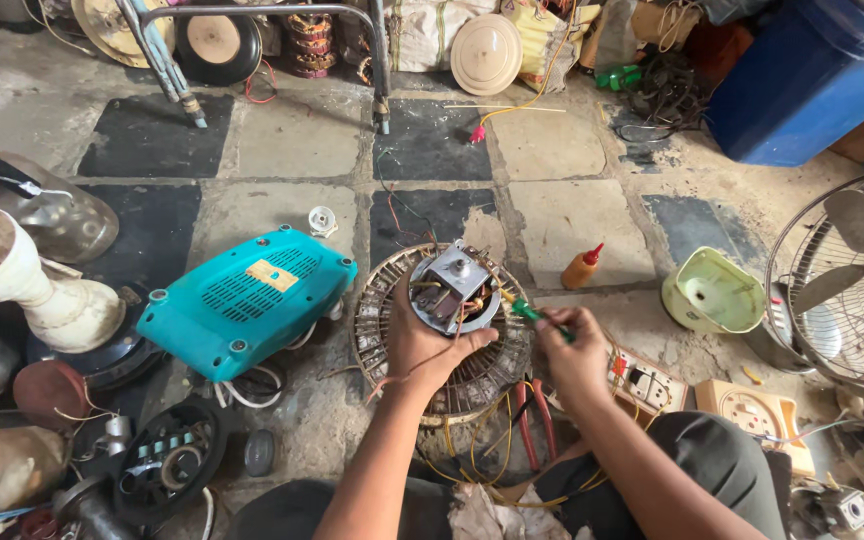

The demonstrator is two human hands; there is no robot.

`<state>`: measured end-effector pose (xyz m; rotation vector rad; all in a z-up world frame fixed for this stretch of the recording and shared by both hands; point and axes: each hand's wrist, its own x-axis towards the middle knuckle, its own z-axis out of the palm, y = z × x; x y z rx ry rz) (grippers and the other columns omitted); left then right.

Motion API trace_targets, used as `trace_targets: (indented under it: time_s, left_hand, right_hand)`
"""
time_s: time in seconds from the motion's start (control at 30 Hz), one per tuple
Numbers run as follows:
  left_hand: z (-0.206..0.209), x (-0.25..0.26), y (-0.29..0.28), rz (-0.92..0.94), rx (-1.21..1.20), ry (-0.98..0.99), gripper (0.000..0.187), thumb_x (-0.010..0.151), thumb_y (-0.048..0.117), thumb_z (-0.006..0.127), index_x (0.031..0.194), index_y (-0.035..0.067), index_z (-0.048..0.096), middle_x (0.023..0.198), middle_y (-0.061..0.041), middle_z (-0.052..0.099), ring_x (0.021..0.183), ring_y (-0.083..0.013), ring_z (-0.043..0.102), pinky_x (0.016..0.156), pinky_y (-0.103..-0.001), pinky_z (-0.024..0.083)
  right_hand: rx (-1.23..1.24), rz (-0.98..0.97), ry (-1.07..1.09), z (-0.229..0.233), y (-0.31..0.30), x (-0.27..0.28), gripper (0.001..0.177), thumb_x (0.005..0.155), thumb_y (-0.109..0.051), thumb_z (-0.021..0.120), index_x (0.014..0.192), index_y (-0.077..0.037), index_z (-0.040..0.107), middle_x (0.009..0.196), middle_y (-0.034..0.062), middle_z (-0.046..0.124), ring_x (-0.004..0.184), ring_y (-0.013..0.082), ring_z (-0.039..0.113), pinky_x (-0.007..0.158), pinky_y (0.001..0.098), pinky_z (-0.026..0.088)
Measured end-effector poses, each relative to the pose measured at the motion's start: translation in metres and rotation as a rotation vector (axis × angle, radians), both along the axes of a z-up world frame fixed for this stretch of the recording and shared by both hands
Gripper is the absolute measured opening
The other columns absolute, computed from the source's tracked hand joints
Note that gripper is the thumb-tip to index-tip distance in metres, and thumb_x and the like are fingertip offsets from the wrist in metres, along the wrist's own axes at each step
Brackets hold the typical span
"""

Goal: The person repairs a fan motor using a screwdriver and pliers while sitting on the floor. They use a screwdriver to tighten components on the motor, handle wires by hand, and use pliers to adjust the metal frame and wire connections.

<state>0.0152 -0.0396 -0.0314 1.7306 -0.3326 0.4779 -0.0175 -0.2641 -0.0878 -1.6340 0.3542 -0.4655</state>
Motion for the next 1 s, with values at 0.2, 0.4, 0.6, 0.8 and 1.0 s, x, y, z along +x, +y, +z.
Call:
trace_targets:
  time_s: [0.2,0.4,0.6,0.8,1.0]
  left_hand:
    - [-0.012,0.011,-0.002,-0.012,-0.3,0.012,0.083,0.067,0.032,0.1,0.129,0.001,0.056,0.12,-0.013,0.075,0.107,-0.0206,0.075,0.096,-0.033,0.06]
    - [0.008,-0.003,0.04,-0.191,-0.674,0.105,0.086,0.076,0.033,0.094,0.142,-0.001,0.051,0.131,-0.014,0.066,0.117,-0.0222,0.067,0.103,-0.035,0.054]
    - [0.016,-0.015,0.052,-0.214,-0.941,0.155,0.095,0.075,0.046,0.089,0.149,0.007,0.042,0.135,-0.004,0.059,0.124,-0.0175,0.056,0.108,-0.036,0.043]
    - [0.016,-0.014,0.052,-0.371,-0.987,0.189,0.088,0.078,0.047,0.089,0.143,-0.001,0.053,0.131,-0.009,0.064,0.121,-0.0212,0.06,0.105,-0.041,0.047]
    - [0.014,-0.015,0.05,-0.336,-0.939,0.165,0.088,0.078,0.05,0.087,0.144,0.005,0.05,0.133,-0.006,0.063,0.123,-0.0176,0.058,0.107,-0.037,0.045]
  right_hand:
    - [-0.742,0.136,-0.187,0.036,0.036,-0.022,0.033,0.088,-0.006,0.07,0.12,-0.002,0.063,0.113,0.0132,0.068,0.105,0.0234,0.064,0.09,0.0323,0.051]
    - [-0.186,0.341,0.069,0.045,0.078,-0.033,0.037,0.102,-0.021,0.055,0.135,-0.005,0.056,0.116,0.0004,0.071,0.107,0.0134,0.064,0.093,0.0279,0.05]
    - [0.482,0.365,0.15,0.035,0.12,-0.043,0.028,0.104,-0.023,0.052,0.123,-0.006,0.062,0.101,0.0044,0.068,0.083,0.0139,0.061,0.072,0.0315,0.049]
    - [0.866,0.51,0.234,0.047,0.115,-0.033,0.037,0.104,-0.036,0.042,0.078,-0.012,0.052,0.059,0.0023,0.05,0.058,0.0202,0.048,0.061,0.0366,0.046]
    - [0.824,0.432,0.351,0.058,0.117,-0.03,0.049,0.106,-0.042,0.036,0.067,-0.013,0.038,0.049,0.0021,0.03,0.052,0.0212,0.036,0.059,0.0379,0.039]
